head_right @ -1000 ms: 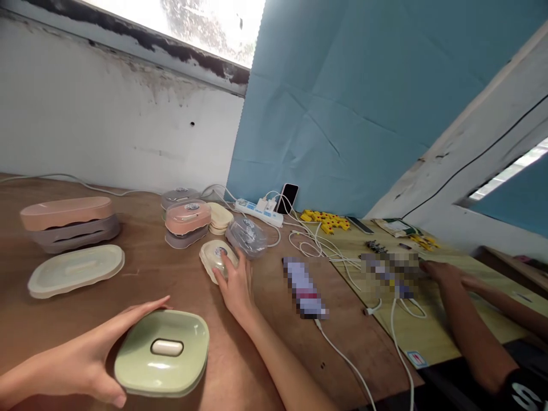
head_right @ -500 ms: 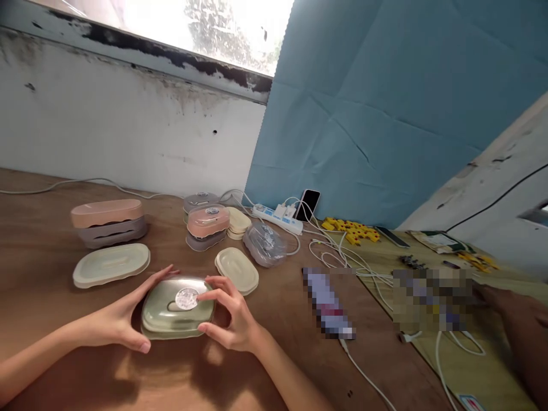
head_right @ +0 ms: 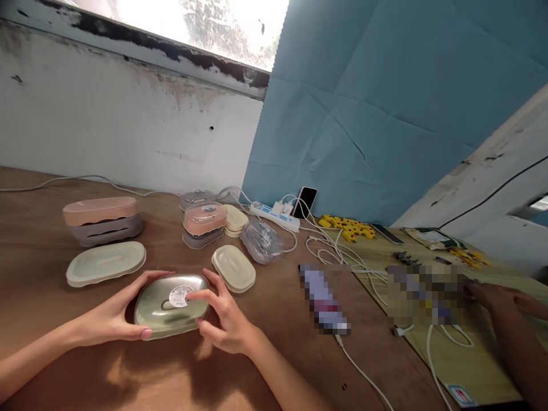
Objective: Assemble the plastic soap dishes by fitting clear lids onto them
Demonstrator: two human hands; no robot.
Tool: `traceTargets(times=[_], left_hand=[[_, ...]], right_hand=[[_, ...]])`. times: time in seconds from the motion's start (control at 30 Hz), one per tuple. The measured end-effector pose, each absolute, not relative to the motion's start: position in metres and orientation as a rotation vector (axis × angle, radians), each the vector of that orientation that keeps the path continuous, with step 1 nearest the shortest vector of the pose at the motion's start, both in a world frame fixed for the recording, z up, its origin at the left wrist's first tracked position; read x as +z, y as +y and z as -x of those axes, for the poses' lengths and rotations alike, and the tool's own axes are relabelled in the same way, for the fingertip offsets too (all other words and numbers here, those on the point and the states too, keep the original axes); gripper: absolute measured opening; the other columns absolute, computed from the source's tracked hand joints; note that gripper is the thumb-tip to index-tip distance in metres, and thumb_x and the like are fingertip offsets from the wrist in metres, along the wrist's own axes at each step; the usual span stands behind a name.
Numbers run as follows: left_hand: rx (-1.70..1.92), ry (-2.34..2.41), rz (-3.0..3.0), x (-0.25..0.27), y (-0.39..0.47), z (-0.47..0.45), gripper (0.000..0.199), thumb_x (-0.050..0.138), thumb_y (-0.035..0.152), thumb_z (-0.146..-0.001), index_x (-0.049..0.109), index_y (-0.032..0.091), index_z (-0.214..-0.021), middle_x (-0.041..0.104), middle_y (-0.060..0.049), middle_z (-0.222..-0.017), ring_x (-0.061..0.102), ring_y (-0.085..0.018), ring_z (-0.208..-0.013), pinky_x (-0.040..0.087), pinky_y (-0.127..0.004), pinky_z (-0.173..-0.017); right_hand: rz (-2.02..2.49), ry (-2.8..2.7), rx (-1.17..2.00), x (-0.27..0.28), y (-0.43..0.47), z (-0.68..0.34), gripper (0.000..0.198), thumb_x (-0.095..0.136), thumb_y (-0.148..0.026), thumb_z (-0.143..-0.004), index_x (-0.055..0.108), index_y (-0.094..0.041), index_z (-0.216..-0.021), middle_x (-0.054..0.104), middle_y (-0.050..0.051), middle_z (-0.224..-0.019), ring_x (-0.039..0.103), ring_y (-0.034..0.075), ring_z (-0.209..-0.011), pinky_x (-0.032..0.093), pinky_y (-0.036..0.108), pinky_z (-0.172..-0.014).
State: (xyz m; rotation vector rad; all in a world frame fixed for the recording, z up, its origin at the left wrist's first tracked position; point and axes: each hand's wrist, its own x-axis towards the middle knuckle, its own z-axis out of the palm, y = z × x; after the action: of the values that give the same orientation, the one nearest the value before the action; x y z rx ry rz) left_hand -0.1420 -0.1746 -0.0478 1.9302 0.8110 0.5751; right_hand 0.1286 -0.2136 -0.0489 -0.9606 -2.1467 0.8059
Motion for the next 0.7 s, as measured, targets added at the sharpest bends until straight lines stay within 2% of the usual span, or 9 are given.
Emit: traceTargets(times=[0.1, 0.27, 0.37, 0.47, 0.6, 0.7], left_hand=[[0.606, 0.845, -1.951, -0.05, -0.1741, 0.1428, 0.082, 0.073, 0.049, -0.069, 0.028, 0.025, -0.134, 0.042, -0.011, -0.136, 0.044, -0.035, -0.124, 0.039, -0.048, -0.104], [0.669, 0.802, -1.974, -0.0531, -0.177, 0.1408, 0.104, 0.071, 0.051, -0.071, 0.004, 0.029, -0.147, 0.038, -0.012, -0.137, 0.041, -0.033, -0.126, 0.034, -0.049, -0.108], [0.64, 0.833, -2.168, -0.0519, -0.1805, 0.1382, 0.1, 0.073, 0.047, -0.069, 0.013, 0.031, -0.147, 0.034, -0.011, -0.141, 0.036, -0.037, -0.128, 0.032, -0.051, -0.107], [0.613, 0.864, -2.363, -0.0491, -0.1828, 0.1369, 0.089, 0.073, 0.043, -0.07, 0.025, 0.033, -0.144, 0.037, -0.009, -0.139, 0.037, -0.038, -0.125, 0.034, -0.051, -0.103], [0.59, 0.89, -2.458, -0.0467, -0.1829, 0.1383, 0.089, 0.07, 0.049, -0.072, 0.022, 0.037, -0.146, 0.038, -0.008, -0.14, 0.041, -0.037, -0.122, 0.037, -0.046, -0.1], [0.601, 0.899, -2.454, -0.0482, -0.1825, 0.1398, 0.093, 0.069, 0.056, -0.072, 0.019, 0.036, -0.148, 0.037, -0.009, -0.142, 0.042, -0.037, -0.123, 0.037, -0.046, -0.101]], right_hand=[[0.98, -2.189, 0.848, -0.0471, -0.2145, -0.1286, 0.05, 0.052, -0.013, -0.077, 0.05, -0.023, -0.126, 0.026, 0.01, -0.149, 0.021, 0.023, -0.142, 0.025, 0.04, -0.114], [1.105, -2.266, 0.799, -0.0468, -0.2167, -0.1247, 0.054, 0.067, -0.035, -0.079, 0.042, -0.02, -0.124, 0.026, 0.016, -0.146, 0.021, 0.026, -0.143, 0.03, 0.04, -0.111], [1.146, -2.271, 0.725, -0.0504, -0.217, -0.1219, 0.057, 0.071, -0.04, -0.076, 0.042, -0.021, -0.121, 0.031, 0.017, -0.142, 0.028, 0.026, -0.14, 0.034, 0.04, -0.109], [1.109, -2.273, 0.658, -0.0522, -0.2174, -0.1214, 0.056, 0.073, -0.037, -0.076, 0.044, -0.02, -0.12, 0.029, 0.017, -0.142, 0.029, 0.027, -0.139, 0.034, 0.04, -0.109], [1.087, -2.271, 0.686, -0.0487, -0.22, -0.1225, 0.056, 0.069, -0.036, -0.08, 0.044, -0.022, -0.128, 0.024, 0.015, -0.146, 0.026, 0.025, -0.14, 0.032, 0.038, -0.111], [1.095, -2.305, 0.699, -0.0462, -0.2222, -0.1229, 0.055, 0.064, -0.034, -0.085, 0.042, -0.024, -0.134, 0.018, 0.014, -0.15, 0.023, 0.025, -0.142, 0.031, 0.038, -0.112]])
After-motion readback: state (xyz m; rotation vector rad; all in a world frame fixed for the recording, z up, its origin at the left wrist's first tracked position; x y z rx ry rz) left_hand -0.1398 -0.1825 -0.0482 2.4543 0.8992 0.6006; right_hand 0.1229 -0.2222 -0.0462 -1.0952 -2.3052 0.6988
